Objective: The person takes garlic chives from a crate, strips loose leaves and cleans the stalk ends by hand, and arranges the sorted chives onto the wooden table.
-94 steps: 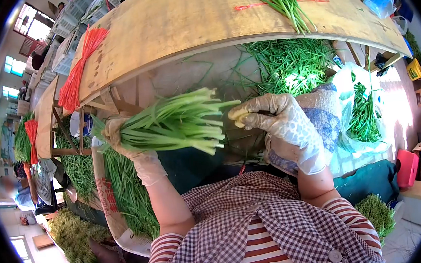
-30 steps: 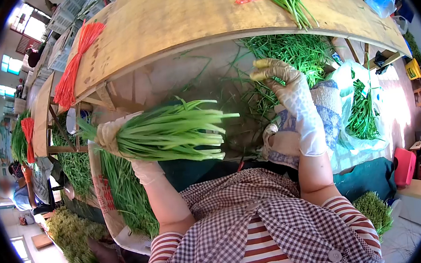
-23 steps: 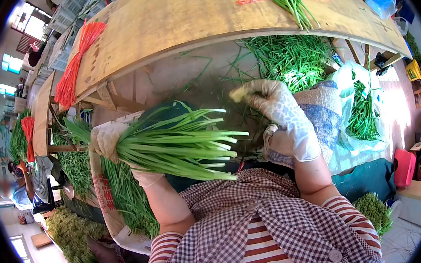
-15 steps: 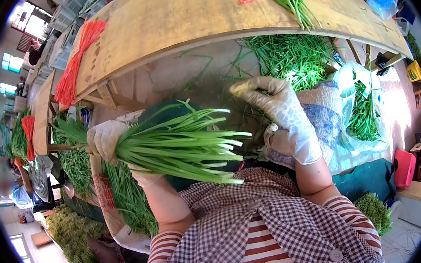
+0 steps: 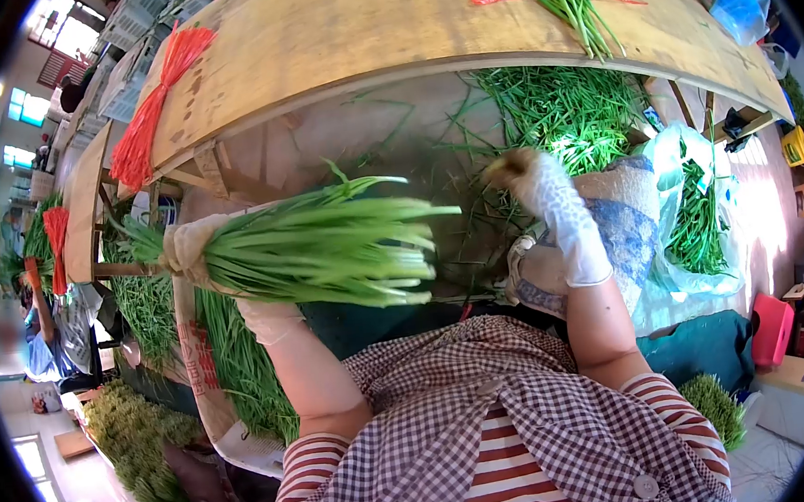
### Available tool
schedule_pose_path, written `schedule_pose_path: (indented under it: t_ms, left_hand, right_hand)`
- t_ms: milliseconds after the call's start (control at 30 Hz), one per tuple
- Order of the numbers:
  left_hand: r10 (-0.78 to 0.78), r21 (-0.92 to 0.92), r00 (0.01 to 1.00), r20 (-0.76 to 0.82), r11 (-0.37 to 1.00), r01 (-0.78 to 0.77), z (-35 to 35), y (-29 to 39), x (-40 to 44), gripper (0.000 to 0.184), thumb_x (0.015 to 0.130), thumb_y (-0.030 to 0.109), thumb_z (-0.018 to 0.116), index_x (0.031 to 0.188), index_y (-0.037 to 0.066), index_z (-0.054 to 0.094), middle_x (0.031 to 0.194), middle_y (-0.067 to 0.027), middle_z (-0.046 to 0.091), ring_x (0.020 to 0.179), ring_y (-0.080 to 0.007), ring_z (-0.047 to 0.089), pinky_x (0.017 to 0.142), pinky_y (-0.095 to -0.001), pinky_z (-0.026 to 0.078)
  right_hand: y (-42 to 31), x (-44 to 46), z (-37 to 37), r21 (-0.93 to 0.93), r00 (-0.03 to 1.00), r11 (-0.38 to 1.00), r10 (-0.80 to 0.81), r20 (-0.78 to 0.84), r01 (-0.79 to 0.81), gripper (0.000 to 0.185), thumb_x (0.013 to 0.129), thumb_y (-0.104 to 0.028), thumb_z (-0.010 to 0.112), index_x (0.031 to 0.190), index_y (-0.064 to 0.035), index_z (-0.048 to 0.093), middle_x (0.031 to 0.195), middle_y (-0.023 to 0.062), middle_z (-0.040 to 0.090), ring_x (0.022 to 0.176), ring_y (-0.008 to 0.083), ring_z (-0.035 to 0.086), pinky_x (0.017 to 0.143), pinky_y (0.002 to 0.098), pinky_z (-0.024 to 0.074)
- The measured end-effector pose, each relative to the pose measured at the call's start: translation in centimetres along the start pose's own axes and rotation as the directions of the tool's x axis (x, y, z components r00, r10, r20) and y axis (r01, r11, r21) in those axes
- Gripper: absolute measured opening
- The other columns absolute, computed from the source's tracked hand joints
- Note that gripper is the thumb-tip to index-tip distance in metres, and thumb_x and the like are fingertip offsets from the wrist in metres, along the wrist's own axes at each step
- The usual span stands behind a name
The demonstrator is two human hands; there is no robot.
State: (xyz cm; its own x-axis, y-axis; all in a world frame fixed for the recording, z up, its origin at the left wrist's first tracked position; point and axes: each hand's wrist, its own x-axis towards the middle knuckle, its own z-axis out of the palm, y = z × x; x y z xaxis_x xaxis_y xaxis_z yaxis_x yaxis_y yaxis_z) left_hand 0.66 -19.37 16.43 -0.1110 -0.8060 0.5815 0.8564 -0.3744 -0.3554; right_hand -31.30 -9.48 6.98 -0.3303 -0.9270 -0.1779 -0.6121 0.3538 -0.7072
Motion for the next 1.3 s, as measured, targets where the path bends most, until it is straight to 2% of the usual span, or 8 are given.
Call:
schedule_pose_path:
  t_ms: [67,300,533,733,867,1067,1167,1300]
  left_hand:
    - [0.090,0.057,0.995,-0.051,0.995,-0.087,0.6,1.9,0.8,0.027,0.088,0.006,0.053,0.063,0.013,0.045,0.049,0.0030,0.042,0.043,-0.0070,0.044,0.048,-0.0192,0.038]
    - [0.035,0.202,0.999,-0.032,0.979,-0.028,-0.3,2.5,0.8,0.029,0.086,0.011,0.060,0.063,0.014,0.043,0.049,0.0048,0.043,0.040,-0.0053,0.042,0.049,-0.0175,0.043]
    - [0.014,0.306,0.997,-0.070,0.952,0.009,0.1,1.9,0.9,0.029,0.088,0.013,0.056,0.063,0.015,0.041,0.047,0.0048,0.042,0.039,-0.0063,0.042,0.052,-0.0208,0.043]
    - [-0.210,0.429,0.975,-0.072,0.876,0.220,1.7,-3.1,1.7,0.024,0.089,0.015,0.055,0.069,0.013,0.043,0.048,0.0028,0.044,0.041,-0.0092,0.042,0.058,-0.0240,0.042]
    - [-0.300,0.461,0.946,-0.124,0.827,0.322,2.5,-3.5,5.1,0.024,0.093,0.019,0.055,0.072,0.012,0.046,0.051,0.0033,0.039,0.042,-0.0092,0.038,0.061,-0.0245,0.041]
    - [0.026,0.773,0.931,-0.365,0.567,0.287,3.5,-6.2,8.2,0.021,0.092,0.020,0.056,0.074,0.012,0.050,0.053,0.0061,0.032,0.047,-0.0093,0.036,0.068,-0.0288,0.043]
    - [-0.202,0.727,0.961,-0.188,0.629,0.274,3.4,-5.0,10.2,0.013,0.091,0.024,0.059,0.086,0.012,0.058,0.056,0.0042,0.033,0.051,-0.0102,0.039,0.074,-0.0306,0.045]
    - [-0.196,0.742,0.972,-0.126,0.632,0.224,3.7,-4.6,9.9,0.022,0.090,0.024,0.059,0.104,0.007,0.061,0.069,-0.0032,0.051,0.063,-0.0166,0.052,0.082,-0.0335,0.048]
  right_hand:
    - [-0.1,0.1,-2.2,-0.365,0.977,0.919,0.079,-0.197,-0.148,0.025,0.085,-0.026,0.065,0.102,-0.0082,0.071,0.095,0.0176,0.069,0.087,0.0297,0.067,0.080,0.0394,0.0525]
    - [-7.9,-7.4,-4.6,0.647,0.947,0.745,-0.303,0.110,0.163,0.017,0.083,-0.009,0.068,0.096,-0.0008,0.072,0.090,0.0101,0.072,0.081,0.0121,0.066,0.078,0.0262,0.0516]
    - [-9.3,-10.6,-4.9,0.048,0.810,0.847,-0.489,-0.324,0.530,0.028,0.079,-0.014,0.073,0.106,-0.0049,0.070,0.097,0.0096,0.071,0.088,0.0202,0.067,0.080,0.0299,0.0530]
    - [-10.9,-6.6,-3.1,0.033,0.734,0.748,-0.658,0.168,0.663,0.125,0.053,-0.056,0.082,0.148,-0.0015,0.022,0.149,0.0204,0.032,0.138,0.0338,0.028,0.114,0.0413,0.0212]
    - [-9.6,-5.6,3.2,0.866,0.476,0.461,-0.728,0.493,-0.192,0.130,0.058,-0.040,0.090,0.151,-0.0045,0.006,0.148,0.0130,0.034,0.136,0.0178,0.031,0.113,0.0355,0.0251]
    - [-15.3,-8.9,3.4,0.781,0.666,0.588,-0.498,0.556,-0.212,0.062,0.078,-0.016,0.077,0.132,-0.0036,0.048,0.121,0.0131,0.059,0.101,0.0265,0.060,0.085,0.0381,0.0497]
    - [-13.2,-5.3,6.0,0.761,0.731,0.125,-0.217,0.647,-0.636,0.036,0.090,-0.020,0.060,0.119,-0.0002,0.054,0.105,0.0160,0.065,0.089,0.0292,0.063,0.075,0.0390,0.0529]
    - [-15.3,-6.2,-3.5,0.149,0.909,0.922,-0.379,0.175,0.356,0.035,0.085,-0.024,0.061,0.111,-0.0009,0.057,0.082,0.0174,0.066,0.080,0.0327,0.067,0.073,0.0406,0.0541]
